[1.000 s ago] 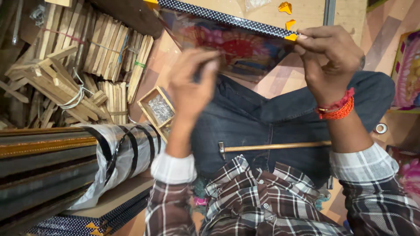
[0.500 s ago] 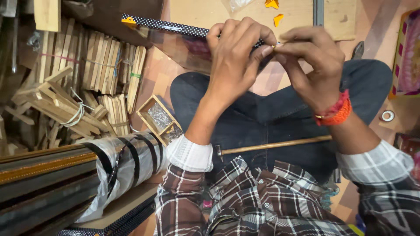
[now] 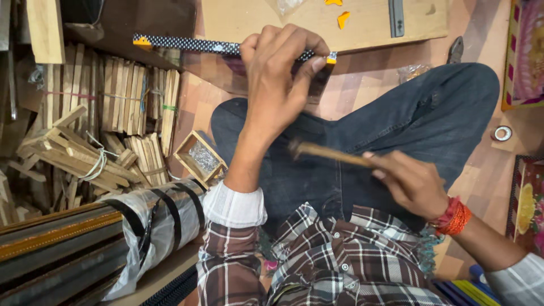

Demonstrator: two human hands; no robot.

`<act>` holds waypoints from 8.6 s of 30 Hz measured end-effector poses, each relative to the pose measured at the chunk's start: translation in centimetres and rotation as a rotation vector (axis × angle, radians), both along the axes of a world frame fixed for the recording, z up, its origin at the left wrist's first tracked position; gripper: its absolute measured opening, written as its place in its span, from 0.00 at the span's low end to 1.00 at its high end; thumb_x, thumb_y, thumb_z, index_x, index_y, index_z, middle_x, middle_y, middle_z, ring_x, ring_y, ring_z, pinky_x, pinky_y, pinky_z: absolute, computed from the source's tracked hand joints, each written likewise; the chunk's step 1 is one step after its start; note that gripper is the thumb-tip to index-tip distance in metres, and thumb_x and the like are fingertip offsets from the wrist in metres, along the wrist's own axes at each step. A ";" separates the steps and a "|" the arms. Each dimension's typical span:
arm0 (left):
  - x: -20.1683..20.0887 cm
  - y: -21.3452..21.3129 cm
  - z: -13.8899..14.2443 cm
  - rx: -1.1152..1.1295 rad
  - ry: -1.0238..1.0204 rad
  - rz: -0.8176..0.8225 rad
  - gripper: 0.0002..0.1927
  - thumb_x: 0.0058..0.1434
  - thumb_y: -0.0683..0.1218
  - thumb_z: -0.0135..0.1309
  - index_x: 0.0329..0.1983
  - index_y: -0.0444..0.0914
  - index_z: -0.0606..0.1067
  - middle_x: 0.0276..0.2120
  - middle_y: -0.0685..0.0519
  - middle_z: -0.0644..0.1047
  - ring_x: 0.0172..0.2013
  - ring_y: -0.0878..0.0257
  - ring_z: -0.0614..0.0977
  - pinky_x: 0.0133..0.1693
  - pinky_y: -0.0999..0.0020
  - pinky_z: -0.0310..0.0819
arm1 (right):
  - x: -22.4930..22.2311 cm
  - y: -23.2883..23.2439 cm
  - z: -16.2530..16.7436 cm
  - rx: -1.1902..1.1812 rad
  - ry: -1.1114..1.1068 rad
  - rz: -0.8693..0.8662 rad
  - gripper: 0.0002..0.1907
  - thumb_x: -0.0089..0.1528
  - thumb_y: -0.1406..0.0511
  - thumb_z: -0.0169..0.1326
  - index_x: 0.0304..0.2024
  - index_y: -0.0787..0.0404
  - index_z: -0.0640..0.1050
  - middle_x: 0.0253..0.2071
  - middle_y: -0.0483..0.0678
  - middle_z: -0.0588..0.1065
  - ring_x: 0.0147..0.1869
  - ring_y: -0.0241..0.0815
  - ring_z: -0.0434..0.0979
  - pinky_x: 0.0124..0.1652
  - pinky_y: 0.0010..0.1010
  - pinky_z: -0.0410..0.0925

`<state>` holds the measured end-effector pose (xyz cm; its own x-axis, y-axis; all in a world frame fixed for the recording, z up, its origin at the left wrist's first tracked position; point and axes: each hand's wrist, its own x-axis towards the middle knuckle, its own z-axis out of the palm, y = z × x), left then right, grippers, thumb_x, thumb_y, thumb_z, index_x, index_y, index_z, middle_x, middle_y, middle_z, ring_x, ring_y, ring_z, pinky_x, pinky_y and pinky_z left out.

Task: The person sits on the floor and assembles a picture frame by attaching small yellow plastic corner pieces to a long black frame with white dots. They use a hammer to tap each corner piece into place, repeating the process for multiple corners.

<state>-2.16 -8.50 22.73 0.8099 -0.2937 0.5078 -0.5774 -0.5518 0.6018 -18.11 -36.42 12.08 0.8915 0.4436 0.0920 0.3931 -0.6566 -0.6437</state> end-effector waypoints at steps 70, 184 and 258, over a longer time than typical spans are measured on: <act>-0.1 0.5 -1.3 0.015 -0.026 -0.004 0.29 0.58 0.42 0.67 0.58 0.40 0.65 0.46 0.58 0.78 0.51 0.60 0.78 0.57 0.58 0.56 | 4.1 -1.0 10.9 -0.219 -0.387 -0.135 0.29 0.60 0.82 0.53 0.63 0.61 0.74 0.35 0.55 0.75 0.33 0.48 0.75 0.35 0.39 0.69; -0.8 11.4 -14.1 -0.681 0.283 0.146 0.05 0.72 0.40 0.55 0.48 0.33 0.76 0.48 0.52 0.79 0.51 0.64 0.83 0.56 0.70 0.78 | 13.6 15.3 5.7 0.382 0.102 -0.063 0.28 0.67 0.74 0.54 0.70 0.60 0.67 0.45 0.51 0.78 0.37 0.43 0.75 0.40 0.30 0.68; 1.7 8.2 -20.1 -1.173 0.331 -0.034 0.13 0.73 0.48 0.55 0.53 0.39 0.66 0.46 0.57 0.71 0.48 0.68 0.70 0.54 0.74 0.65 | 6.2 6.8 4.3 -0.074 -0.114 -0.009 0.18 0.67 0.71 0.56 0.60 0.57 0.77 0.33 0.51 0.71 0.32 0.47 0.73 0.33 0.38 0.67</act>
<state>-0.47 -0.29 2.64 0.9512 0.1809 0.2500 -0.3056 0.4381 0.8454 -11.89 -29.63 16.35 0.8812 0.4447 0.1602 0.4546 -0.7045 -0.5451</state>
